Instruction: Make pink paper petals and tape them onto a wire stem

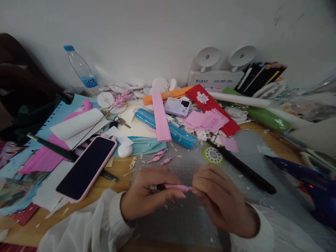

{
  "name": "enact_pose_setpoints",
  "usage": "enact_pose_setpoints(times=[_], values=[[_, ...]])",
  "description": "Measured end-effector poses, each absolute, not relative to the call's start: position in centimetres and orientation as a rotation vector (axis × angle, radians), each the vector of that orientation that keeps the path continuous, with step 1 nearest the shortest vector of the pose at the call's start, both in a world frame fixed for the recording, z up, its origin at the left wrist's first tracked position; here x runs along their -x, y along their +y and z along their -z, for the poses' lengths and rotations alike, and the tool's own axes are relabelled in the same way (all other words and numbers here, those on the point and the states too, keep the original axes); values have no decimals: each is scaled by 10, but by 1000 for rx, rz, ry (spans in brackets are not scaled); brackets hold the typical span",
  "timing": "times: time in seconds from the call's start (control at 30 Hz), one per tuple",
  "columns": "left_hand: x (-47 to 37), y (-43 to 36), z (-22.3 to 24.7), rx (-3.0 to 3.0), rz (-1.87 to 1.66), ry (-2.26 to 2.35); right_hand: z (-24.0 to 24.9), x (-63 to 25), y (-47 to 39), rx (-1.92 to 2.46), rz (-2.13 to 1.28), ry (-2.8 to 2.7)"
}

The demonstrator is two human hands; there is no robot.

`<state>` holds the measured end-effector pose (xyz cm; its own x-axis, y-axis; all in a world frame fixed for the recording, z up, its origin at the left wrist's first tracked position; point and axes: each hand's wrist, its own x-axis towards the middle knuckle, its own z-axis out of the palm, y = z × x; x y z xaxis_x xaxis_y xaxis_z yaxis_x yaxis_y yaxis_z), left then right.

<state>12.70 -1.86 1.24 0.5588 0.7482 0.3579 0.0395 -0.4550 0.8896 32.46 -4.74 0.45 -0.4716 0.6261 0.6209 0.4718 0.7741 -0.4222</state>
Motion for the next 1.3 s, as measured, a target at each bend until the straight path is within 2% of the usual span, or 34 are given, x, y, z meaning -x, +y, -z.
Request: enact_pose_setpoints(times=[0.27,0.4,0.67,0.97,1.2,1.3], values=[[-127,-17,-4,-2138,-1204,611,-9,-320,-53,1072,-1071,-1770],[-128,-19,2,-2439,-1252,604,-4,-312,-50,1145,-1315,-1624],[-124,-15,9,-2770,-1139,656,0,-311,-43,1192,-1336,-1509],[-124,-16,7,-2833,-1075,645,11,-315,-40,1219,-1569,-1316],[-125,-17,9,-2753,-1157,687,3,-323,-41,1090,-1341,-936],[-125,-17,5,-2747,-1219,687,-2,-324,-39,1046,-1345,-873]])
